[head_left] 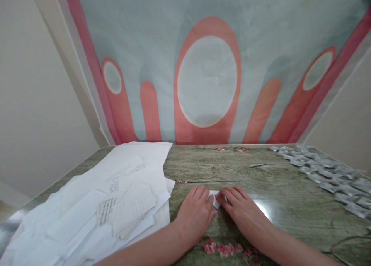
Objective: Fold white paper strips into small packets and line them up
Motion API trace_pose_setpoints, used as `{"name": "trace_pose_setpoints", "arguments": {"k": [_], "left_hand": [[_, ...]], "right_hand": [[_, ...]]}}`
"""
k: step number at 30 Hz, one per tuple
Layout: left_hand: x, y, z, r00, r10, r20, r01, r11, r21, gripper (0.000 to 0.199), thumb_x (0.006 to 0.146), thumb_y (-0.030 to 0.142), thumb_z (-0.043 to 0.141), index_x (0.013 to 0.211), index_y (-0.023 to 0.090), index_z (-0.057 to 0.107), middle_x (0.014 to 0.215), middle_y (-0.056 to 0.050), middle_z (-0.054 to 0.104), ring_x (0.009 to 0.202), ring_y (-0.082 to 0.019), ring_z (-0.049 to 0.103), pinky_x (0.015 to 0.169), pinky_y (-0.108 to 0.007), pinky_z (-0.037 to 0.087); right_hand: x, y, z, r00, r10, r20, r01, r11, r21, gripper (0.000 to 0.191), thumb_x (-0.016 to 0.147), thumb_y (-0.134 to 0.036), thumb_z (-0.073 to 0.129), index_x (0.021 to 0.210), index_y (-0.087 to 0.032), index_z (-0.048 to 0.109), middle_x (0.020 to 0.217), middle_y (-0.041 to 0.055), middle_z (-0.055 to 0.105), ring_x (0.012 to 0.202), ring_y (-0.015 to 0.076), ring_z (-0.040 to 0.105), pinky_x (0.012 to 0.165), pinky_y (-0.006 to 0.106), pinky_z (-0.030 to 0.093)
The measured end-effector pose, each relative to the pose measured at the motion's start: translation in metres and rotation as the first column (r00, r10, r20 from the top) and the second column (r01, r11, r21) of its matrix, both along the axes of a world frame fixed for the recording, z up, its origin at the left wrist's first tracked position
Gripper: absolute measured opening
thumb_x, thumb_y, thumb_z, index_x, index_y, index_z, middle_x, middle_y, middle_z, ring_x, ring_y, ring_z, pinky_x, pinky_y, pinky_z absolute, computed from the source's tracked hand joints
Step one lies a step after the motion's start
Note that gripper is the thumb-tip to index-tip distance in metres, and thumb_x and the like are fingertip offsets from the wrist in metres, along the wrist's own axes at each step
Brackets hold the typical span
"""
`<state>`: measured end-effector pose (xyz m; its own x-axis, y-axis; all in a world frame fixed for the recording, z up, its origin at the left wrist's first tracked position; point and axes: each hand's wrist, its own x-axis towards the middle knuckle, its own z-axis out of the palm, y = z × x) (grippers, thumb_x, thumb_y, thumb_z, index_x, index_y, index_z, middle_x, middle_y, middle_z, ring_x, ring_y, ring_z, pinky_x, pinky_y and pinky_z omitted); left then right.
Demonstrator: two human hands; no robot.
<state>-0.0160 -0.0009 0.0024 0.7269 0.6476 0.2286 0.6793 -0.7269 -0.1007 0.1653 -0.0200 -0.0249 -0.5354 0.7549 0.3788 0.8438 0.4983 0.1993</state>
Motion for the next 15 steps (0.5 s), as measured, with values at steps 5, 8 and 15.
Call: {"name": "trace_pose_setpoints", "arguments": {"k": [5,8,15], "left_hand": [[-0.0009,-0.0014,-0.0021,1.000,0.002,0.012,-0.002,1.000,0.009,0.036,0.084,0.036,0.053,0.114,0.014,0.052,0.104,-0.010,0.056,0.105,-0.026,0.046,0.094,-0.040,0.034],[-0.0008,-0.0023,-0.0012,1.000,0.000,0.019,-0.001,1.000,0.015,0.037,0.084,0.036,0.053,0.115,0.015,0.051,0.106,-0.009,0.055,0.107,-0.025,0.045,0.094,-0.040,0.034],[0.0001,-0.0028,0.0032,0.999,0.046,0.004,-0.046,0.998,0.040,0.035,0.083,0.037,0.056,0.107,0.013,0.058,0.102,-0.010,0.058,0.105,-0.026,0.047,0.093,-0.040,0.035]], "right_hand": [[-0.0009,-0.0002,-0.0013,1.000,-0.006,0.006,0.006,1.000,0.026,0.030,0.078,-0.013,0.058,0.107,-0.019,0.059,0.102,0.0054,0.060,0.100,0.0211,0.050,0.092,0.038,0.035],[-0.0015,-0.0010,0.0001,1.000,-0.009,0.011,0.009,1.000,0.027,0.030,0.077,-0.013,0.059,0.107,-0.018,0.060,0.103,0.0058,0.060,0.099,0.0210,0.050,0.091,0.037,0.035],[-0.0008,0.0003,0.0021,1.000,0.001,0.028,-0.002,1.000,0.018,0.027,0.079,-0.015,0.057,0.105,-0.018,0.061,0.100,0.0065,0.060,0.099,0.0218,0.050,0.089,0.037,0.036]]}}
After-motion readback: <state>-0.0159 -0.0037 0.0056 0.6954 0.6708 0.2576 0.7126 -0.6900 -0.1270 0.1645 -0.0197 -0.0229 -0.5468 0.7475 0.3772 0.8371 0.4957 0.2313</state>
